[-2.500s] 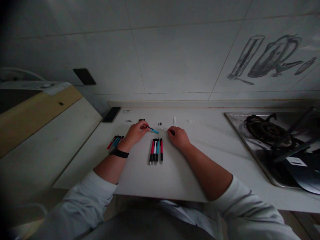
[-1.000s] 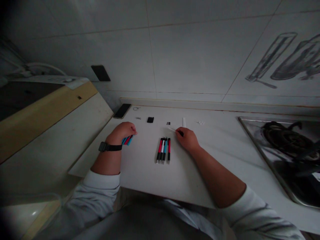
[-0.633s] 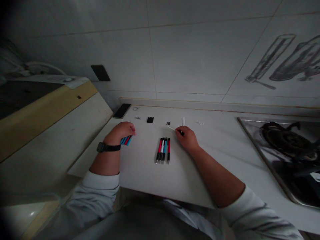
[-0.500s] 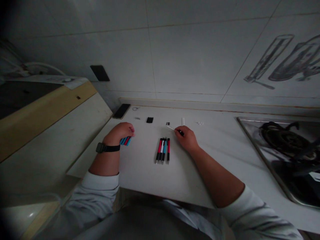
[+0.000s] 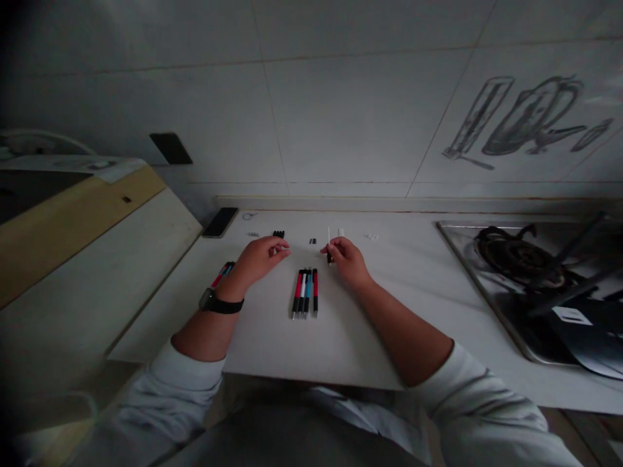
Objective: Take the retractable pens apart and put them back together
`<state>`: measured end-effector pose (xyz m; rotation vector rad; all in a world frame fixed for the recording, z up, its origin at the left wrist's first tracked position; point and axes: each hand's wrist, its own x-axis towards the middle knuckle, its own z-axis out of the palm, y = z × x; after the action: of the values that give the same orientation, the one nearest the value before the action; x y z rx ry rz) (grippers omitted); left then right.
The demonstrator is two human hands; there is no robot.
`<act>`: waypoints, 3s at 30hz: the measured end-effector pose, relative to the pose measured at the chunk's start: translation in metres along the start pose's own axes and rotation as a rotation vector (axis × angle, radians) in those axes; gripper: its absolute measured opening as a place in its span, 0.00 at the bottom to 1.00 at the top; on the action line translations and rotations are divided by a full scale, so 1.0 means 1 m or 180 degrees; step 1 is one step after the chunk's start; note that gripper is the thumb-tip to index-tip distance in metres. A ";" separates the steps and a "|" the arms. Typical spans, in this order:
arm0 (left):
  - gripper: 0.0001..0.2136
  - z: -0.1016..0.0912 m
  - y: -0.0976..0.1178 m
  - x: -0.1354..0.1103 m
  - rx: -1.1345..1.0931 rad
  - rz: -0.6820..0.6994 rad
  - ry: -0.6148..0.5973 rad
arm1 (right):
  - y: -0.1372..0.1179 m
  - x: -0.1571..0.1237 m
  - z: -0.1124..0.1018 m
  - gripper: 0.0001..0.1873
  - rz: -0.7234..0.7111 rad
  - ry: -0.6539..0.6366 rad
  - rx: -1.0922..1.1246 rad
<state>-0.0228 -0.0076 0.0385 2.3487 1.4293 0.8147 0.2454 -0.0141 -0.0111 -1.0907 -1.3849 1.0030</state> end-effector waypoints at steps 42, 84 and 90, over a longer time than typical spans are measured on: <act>0.02 0.052 0.028 -0.001 -0.0348 0.0377 0.0377 | 0.004 0.018 -0.028 0.17 0.0105 0.0855 0.0366; 0.01 0.057 0.019 0.000 -0.0285 0.0282 0.0087 | 0.031 0.035 -0.072 0.13 -0.0108 -0.0314 -0.3171; 0.02 0.056 0.018 -0.001 -0.0294 0.0293 0.0074 | 0.029 0.033 -0.071 0.13 -0.0134 -0.0316 -0.3199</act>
<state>0.0234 -0.0137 0.0020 2.3569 1.2720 0.9147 0.3175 0.0253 -0.0252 -1.7176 -2.0530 0.2745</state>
